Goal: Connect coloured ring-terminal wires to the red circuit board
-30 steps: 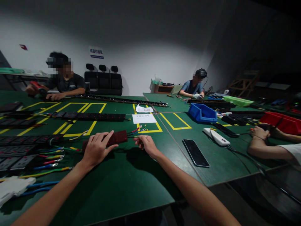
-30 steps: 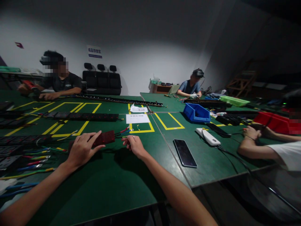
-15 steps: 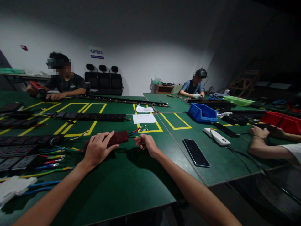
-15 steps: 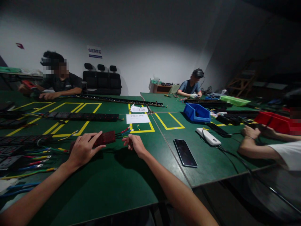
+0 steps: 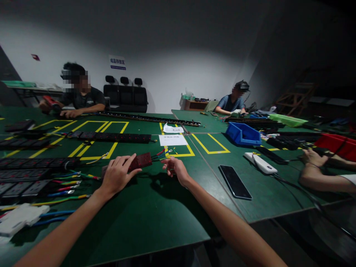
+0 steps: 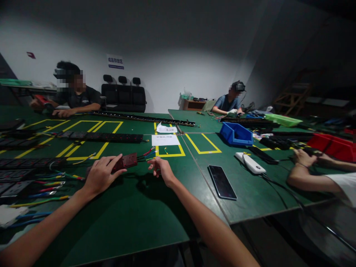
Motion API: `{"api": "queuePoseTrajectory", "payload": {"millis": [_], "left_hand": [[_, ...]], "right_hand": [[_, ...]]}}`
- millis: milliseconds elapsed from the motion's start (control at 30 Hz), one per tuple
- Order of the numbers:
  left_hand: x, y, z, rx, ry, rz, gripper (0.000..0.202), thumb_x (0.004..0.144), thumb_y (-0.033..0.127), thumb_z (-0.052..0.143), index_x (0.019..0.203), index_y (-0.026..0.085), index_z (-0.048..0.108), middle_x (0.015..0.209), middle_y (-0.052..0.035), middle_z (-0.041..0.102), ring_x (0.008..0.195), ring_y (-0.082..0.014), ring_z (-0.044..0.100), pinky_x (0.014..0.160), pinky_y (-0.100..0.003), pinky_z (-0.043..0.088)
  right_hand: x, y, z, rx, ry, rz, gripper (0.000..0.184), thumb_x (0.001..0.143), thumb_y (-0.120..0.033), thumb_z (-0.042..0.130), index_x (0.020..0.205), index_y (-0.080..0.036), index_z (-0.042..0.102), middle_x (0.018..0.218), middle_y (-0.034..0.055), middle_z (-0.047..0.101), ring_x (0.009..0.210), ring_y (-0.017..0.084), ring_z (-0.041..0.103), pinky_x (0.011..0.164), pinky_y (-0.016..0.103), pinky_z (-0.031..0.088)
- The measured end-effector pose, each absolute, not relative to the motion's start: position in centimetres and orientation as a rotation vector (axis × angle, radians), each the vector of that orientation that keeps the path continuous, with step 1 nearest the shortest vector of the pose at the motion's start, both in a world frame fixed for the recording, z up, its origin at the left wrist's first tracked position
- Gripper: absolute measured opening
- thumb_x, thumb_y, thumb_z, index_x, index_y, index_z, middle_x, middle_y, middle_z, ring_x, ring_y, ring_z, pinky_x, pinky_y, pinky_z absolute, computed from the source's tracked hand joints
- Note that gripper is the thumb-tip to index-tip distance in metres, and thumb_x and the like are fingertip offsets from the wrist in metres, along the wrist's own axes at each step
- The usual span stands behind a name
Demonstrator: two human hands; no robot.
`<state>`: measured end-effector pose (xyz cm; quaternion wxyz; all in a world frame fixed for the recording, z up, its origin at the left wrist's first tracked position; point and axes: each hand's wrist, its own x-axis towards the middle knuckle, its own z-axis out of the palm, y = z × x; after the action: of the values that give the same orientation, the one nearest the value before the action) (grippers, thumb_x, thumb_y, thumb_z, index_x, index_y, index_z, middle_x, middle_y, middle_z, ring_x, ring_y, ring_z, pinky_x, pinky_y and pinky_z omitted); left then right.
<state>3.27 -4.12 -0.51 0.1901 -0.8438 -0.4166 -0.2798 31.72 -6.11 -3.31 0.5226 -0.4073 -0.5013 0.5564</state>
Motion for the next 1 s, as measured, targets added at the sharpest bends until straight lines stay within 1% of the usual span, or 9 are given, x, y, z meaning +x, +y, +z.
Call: {"api": "queuePoseTrajectory", "payload": {"millis": [167,333,467,600,800,1000], "left_hand": [[3.38,-4.31,-0.43,-2.376,-1.162,-0.747,0.065,0.099,0.062,0.043,0.14,0.013,0.059,0.115,-0.0197,0.068,0.102,-0.034,0.061,0.084,-0.046,0.047],[3.36,-4.31,-0.58,-2.367,-1.141,-0.73,0.065,0.099,0.062,0.044,0.141,0.013,0.058,0.117,-0.0191,0.067,0.103,-0.0333,0.061,0.086,-0.045,0.046],[3.34,-4.3,-0.66,-2.367,-1.133,-0.737,0.067,0.099,0.062,0.044,0.14,0.011,0.058,0.116,-0.0198,0.067,0.103,-0.0336,0.06,0.085,-0.045,0.046],[3.35,-4.34,-0.57,-2.377,-1.131,-0.738,0.066,0.099,0.062,0.045,0.14,0.011,0.058,0.116,-0.0193,0.067,0.103,-0.0331,0.061,0.085,-0.045,0.046],[3.4,-4.39,-0.51,-2.388,-1.14,-0.726,0.066,0.099,0.062,0.047,0.14,0.011,0.058,0.116,-0.0194,0.067,0.103,-0.0329,0.061,0.086,-0.045,0.046],[3.37,-4.23,-0.68,-2.4,-1.129,-0.749,0.066,0.098,0.061,0.049,0.14,0.012,0.058,0.116,-0.0188,0.067,0.103,-0.0334,0.061,0.085,-0.045,0.047]], "right_hand": [[31.73,-5.93,-3.9,-1.003,-1.218,1.288,0.05,0.088,-0.053,0.046,0.099,-0.014,0.074,0.082,0.0057,0.071,0.051,0.01,0.051,0.045,0.022,0.034],[31.67,-6.09,-3.67,-1.034,-1.218,1.247,0.049,0.088,-0.054,0.047,0.095,-0.014,0.074,0.08,0.0052,0.07,0.05,0.01,0.051,0.044,0.022,0.034],[31.7,-6.14,-3.68,-1.028,-1.21,1.256,0.049,0.087,-0.054,0.047,0.096,-0.014,0.074,0.079,0.0049,0.069,0.05,0.01,0.051,0.044,0.022,0.035],[31.76,-6.05,-3.89,-0.984,-1.214,1.281,0.048,0.087,-0.055,0.048,0.094,-0.014,0.072,0.08,0.0048,0.07,0.05,0.01,0.051,0.044,0.022,0.035],[31.55,-6.29,-3.49,-1.017,-1.215,1.234,0.047,0.086,-0.057,0.052,0.089,-0.014,0.071,0.077,0.005,0.069,0.049,0.01,0.051,0.043,0.022,0.035],[31.49,-6.34,-3.38,-1.034,-1.23,1.216,0.048,0.086,-0.059,0.051,0.084,-0.014,0.07,0.075,0.0058,0.069,0.049,0.01,0.051,0.043,0.022,0.034]]}}
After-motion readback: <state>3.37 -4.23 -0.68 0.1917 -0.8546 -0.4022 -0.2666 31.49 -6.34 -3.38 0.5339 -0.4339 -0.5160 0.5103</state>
